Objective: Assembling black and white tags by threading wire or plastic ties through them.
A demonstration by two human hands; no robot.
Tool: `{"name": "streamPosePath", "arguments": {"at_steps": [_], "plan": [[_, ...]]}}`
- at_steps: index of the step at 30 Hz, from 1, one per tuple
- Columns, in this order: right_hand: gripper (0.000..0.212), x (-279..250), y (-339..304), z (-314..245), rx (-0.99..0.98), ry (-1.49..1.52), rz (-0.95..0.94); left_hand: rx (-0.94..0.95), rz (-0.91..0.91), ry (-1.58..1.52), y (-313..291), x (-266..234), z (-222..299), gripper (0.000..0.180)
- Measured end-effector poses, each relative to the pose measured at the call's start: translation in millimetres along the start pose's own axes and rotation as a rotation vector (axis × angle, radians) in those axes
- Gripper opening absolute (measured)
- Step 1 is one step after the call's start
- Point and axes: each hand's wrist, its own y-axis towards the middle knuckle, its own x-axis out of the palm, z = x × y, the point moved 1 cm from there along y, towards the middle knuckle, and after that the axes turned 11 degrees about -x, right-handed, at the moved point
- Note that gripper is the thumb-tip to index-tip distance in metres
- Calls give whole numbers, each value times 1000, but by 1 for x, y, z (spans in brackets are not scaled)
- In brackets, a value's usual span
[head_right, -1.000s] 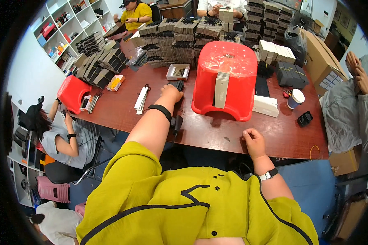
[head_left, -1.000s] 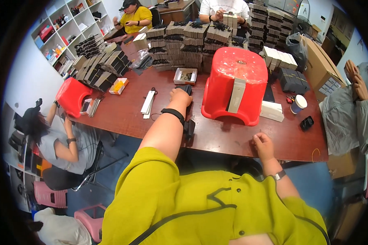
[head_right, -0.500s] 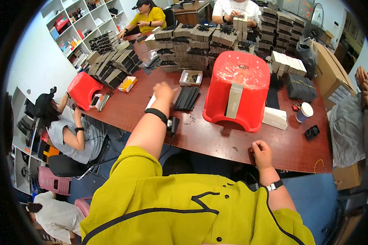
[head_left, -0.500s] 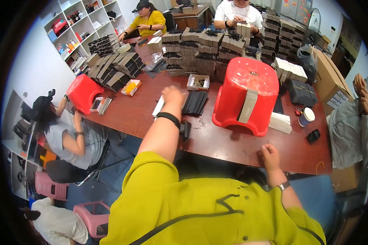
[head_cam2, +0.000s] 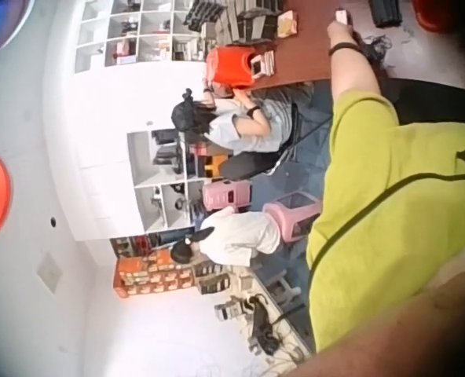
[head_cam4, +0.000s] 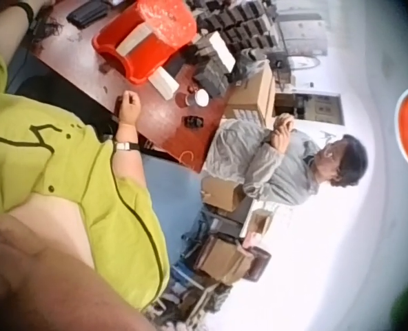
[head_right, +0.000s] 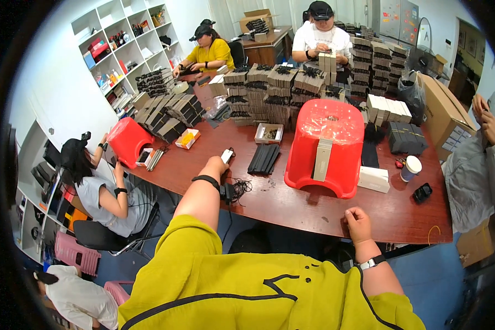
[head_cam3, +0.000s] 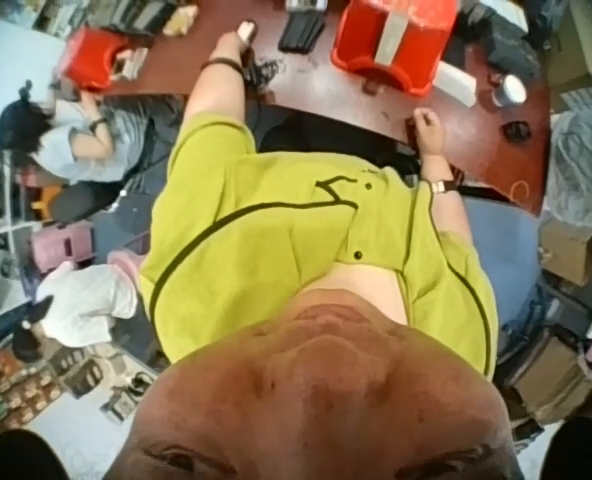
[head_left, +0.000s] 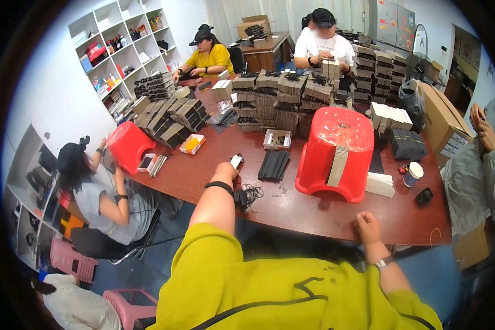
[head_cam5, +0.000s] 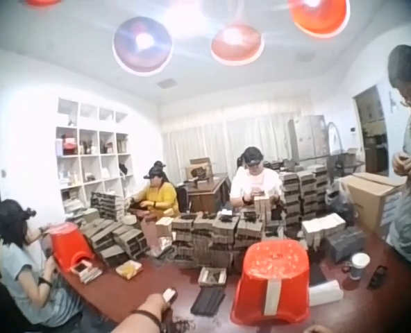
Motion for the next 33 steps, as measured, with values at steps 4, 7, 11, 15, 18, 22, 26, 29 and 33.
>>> {"name": "streamPosePath", "arguments": {"at_steps": [4, 7, 11, 15, 18, 22, 26, 29, 33], "plan": [[10, -5, -6, -19, 36, -9, 43, -39, 172, -235, -32, -6, 24, 57], [10, 8, -2, -29, 38, 58, -30, 143, 291, -525, -5, -19, -15, 58], [11, 1, -11, -22, 3, -50, 19, 518, 210, -1049, -83, -43, 52, 36], [17, 7, -5, 0, -194, -181, -57, 739, -234, -1518, -180, -7, 79, 30], [16, 10, -6, 1, -224, -168, -23, 621, -202, -1171, -225, 42, 88, 30], [14, -2, -9, -6, -16, 30, 1, 411, -643, -962, -232, 99, 94, 22], [13, 1, -2, -2, -175, -25, -42, 443, -625, -1067, -226, 97, 95, 23], [13, 4, -3, -12, -105, -31, -69, 696, -410, -1008, -220, 101, 89, 23], [11, 3, -8, -18, -134, -98, -77, 683, -371, -698, -220, 91, 83, 31]]}}
